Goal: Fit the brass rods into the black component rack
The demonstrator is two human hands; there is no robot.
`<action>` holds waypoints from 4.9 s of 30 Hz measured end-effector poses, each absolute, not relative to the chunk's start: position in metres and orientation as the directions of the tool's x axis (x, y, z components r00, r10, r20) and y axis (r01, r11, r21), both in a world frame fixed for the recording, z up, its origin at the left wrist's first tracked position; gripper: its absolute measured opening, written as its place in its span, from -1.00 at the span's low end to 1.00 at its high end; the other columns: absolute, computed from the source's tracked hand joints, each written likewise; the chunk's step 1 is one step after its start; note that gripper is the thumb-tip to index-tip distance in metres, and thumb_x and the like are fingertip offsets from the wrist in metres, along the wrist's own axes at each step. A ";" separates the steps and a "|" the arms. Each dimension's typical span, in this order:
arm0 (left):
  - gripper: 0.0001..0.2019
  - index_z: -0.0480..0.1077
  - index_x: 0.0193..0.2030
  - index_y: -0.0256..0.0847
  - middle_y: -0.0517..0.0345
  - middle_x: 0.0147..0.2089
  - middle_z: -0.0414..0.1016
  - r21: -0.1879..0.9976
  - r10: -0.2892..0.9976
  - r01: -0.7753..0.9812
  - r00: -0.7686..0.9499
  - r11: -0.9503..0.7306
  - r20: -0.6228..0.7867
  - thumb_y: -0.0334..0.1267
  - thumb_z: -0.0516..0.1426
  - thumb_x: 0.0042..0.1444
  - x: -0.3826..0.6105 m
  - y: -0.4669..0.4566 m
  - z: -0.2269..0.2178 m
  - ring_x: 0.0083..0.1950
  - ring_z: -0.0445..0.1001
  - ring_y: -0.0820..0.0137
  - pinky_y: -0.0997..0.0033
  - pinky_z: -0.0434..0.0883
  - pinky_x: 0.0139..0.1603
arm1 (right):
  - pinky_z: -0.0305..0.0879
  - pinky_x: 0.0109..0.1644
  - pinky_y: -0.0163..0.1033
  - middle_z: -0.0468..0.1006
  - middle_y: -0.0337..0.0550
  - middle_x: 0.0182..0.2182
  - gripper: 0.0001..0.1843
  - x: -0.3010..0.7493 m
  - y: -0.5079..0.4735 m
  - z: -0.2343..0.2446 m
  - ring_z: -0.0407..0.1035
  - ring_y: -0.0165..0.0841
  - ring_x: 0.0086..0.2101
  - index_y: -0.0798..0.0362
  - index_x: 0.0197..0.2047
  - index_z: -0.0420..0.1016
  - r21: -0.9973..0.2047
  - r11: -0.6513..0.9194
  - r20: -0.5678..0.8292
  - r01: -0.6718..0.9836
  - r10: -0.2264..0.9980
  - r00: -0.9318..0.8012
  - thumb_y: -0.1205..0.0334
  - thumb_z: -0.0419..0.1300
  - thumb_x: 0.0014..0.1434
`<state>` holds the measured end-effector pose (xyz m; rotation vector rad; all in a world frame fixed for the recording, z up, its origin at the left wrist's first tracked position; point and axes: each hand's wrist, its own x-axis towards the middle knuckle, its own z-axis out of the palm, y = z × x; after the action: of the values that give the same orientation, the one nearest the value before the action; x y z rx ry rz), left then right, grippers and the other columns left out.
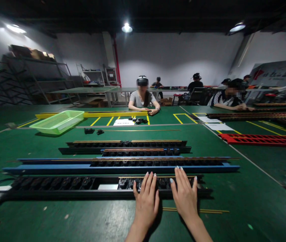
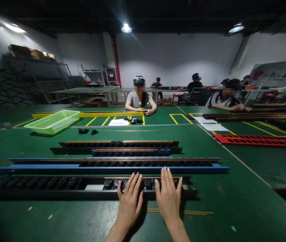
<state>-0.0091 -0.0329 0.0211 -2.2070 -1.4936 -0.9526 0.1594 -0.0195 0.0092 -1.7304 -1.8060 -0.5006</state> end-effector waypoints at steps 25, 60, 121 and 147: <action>-0.45 0.02 0.36 -0.05 0.09 0.27 0.32 0.082 0.713 0.922 0.234 -0.378 0.661 -0.33 -0.05 0.22 -0.010 -0.033 0.019 0.32 0.18 0.34 0.12 -0.32 0.38 | -0.29 0.33 0.17 0.30 0.09 0.21 -0.36 0.162 -0.016 0.005 0.06 -0.20 0.26 0.24 0.29 0.16 -0.153 0.032 0.620 0.988 0.781 0.071 -0.02 -0.28 0.36; -0.45 0.02 0.36 -0.05 0.09 0.26 0.33 0.078 0.710 0.924 0.231 -0.374 0.666 -0.32 -0.05 0.22 -0.011 -0.033 0.018 0.32 0.19 0.33 0.11 -0.32 0.38 | -0.29 0.28 0.30 0.18 0.22 0.26 -0.24 0.174 -0.012 0.005 -0.07 -0.07 0.30 0.28 0.29 0.17 -0.220 -0.172 0.606 0.960 0.748 0.273 -0.09 -0.38 0.32; -0.48 0.08 0.33 -0.12 0.12 0.30 0.28 0.085 0.710 0.914 0.246 -0.396 0.659 -0.34 -0.04 0.22 -0.011 -0.033 0.020 0.34 0.15 0.39 0.14 -0.44 0.39 | -0.38 0.32 0.27 0.22 0.07 0.26 -0.36 0.147 -0.023 0.011 0.07 -0.18 0.26 0.20 0.37 -0.03 -0.089 0.063 0.587 0.994 0.809 0.001 0.00 -0.25 0.35; -0.48 0.07 0.34 -0.11 0.08 0.26 0.34 0.094 0.691 0.912 0.231 -0.399 0.685 -0.34 -0.06 0.22 -0.009 -0.032 0.018 0.31 0.19 0.35 0.11 -0.39 0.38 | -0.45 0.31 0.26 0.18 0.06 0.27 -0.39 0.138 -0.028 0.015 0.10 -0.17 0.25 0.11 0.36 0.01 -0.088 0.117 0.556 0.989 0.830 -0.049 0.00 -0.21 0.35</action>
<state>-0.0085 -0.0318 0.0183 -2.1838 -1.4882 -0.9503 0.1377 -0.0280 0.0149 -1.7587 -1.9258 -0.4422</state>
